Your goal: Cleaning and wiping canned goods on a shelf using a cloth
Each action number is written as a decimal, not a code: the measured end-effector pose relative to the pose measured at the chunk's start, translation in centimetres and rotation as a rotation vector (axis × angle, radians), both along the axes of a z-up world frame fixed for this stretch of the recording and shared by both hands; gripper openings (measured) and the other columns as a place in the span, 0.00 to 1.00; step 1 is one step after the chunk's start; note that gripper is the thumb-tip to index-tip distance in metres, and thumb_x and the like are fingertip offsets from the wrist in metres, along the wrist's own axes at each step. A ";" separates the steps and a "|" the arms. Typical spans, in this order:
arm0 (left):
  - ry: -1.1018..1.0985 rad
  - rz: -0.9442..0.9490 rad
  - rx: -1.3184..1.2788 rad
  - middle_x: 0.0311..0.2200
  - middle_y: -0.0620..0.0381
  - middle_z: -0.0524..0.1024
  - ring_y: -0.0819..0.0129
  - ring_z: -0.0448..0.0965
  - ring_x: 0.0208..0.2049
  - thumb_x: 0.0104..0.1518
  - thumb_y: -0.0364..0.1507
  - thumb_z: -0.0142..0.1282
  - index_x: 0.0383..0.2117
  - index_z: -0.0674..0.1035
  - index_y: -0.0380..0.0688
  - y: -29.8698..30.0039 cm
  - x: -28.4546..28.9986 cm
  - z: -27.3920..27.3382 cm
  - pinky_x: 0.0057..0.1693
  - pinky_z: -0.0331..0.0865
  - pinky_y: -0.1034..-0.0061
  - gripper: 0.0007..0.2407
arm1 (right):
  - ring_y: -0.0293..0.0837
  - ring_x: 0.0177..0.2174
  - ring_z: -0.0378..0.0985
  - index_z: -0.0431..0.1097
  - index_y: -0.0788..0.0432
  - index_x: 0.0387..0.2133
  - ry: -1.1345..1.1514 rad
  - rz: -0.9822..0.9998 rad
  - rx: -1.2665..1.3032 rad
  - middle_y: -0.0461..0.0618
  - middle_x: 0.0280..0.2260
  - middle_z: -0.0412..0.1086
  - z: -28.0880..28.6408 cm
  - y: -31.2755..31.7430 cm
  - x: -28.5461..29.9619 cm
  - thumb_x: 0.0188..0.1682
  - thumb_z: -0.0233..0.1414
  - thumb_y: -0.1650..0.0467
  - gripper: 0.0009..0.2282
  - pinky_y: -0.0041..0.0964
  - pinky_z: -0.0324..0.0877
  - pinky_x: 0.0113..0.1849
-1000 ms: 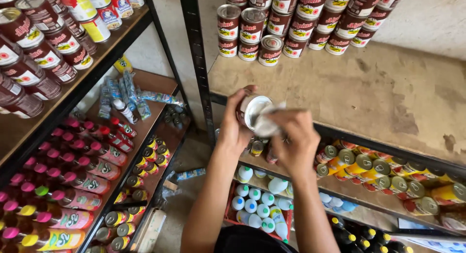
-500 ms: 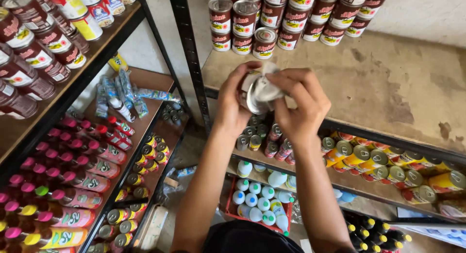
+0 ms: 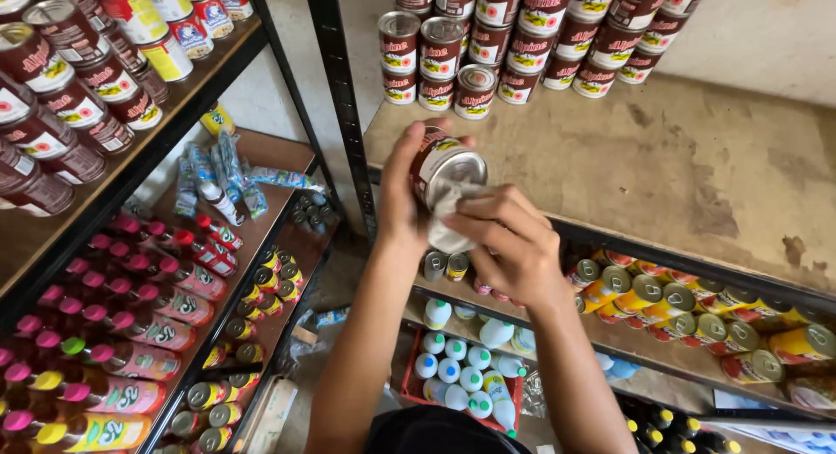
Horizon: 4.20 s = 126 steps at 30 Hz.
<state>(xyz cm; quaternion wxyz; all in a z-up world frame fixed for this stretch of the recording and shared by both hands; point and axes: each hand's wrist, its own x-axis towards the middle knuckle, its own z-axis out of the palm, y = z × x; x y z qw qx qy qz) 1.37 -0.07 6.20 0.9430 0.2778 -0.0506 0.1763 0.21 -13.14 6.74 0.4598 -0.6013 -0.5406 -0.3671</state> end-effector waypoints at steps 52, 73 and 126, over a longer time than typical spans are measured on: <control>0.233 1.223 1.138 0.52 0.38 0.73 0.42 0.72 0.58 0.39 0.37 0.74 0.58 0.72 0.38 23.9 -18.8 -3.8 0.66 0.61 0.55 0.36 | 0.42 0.40 0.80 0.70 0.61 0.50 1.316 0.807 0.404 0.55 0.43 0.77 -10.7 35.8 -6.0 0.63 0.39 0.71 0.12 0.43 0.75 0.48; 0.862 1.405 0.988 0.47 0.51 0.74 0.55 0.75 0.54 0.32 0.35 0.78 0.52 0.76 0.48 68.3 -25.3 -14.7 0.61 0.70 0.61 0.34 | 0.43 0.47 0.69 0.70 0.63 0.54 1.058 0.778 -0.092 0.50 0.49 0.71 -18.3 76.4 -10.4 0.60 0.45 0.69 0.14 0.49 0.65 0.54; 0.091 1.179 1.198 0.34 0.59 0.78 0.71 0.77 0.36 0.65 0.36 0.50 0.39 0.79 0.44 37.3 -11.1 -5.0 0.45 0.70 0.78 0.10 | 0.45 0.41 0.73 0.68 0.61 0.43 0.634 0.651 -0.129 0.51 0.40 0.71 -9.0 37.3 -3.4 0.59 0.38 0.65 0.14 0.38 0.66 0.47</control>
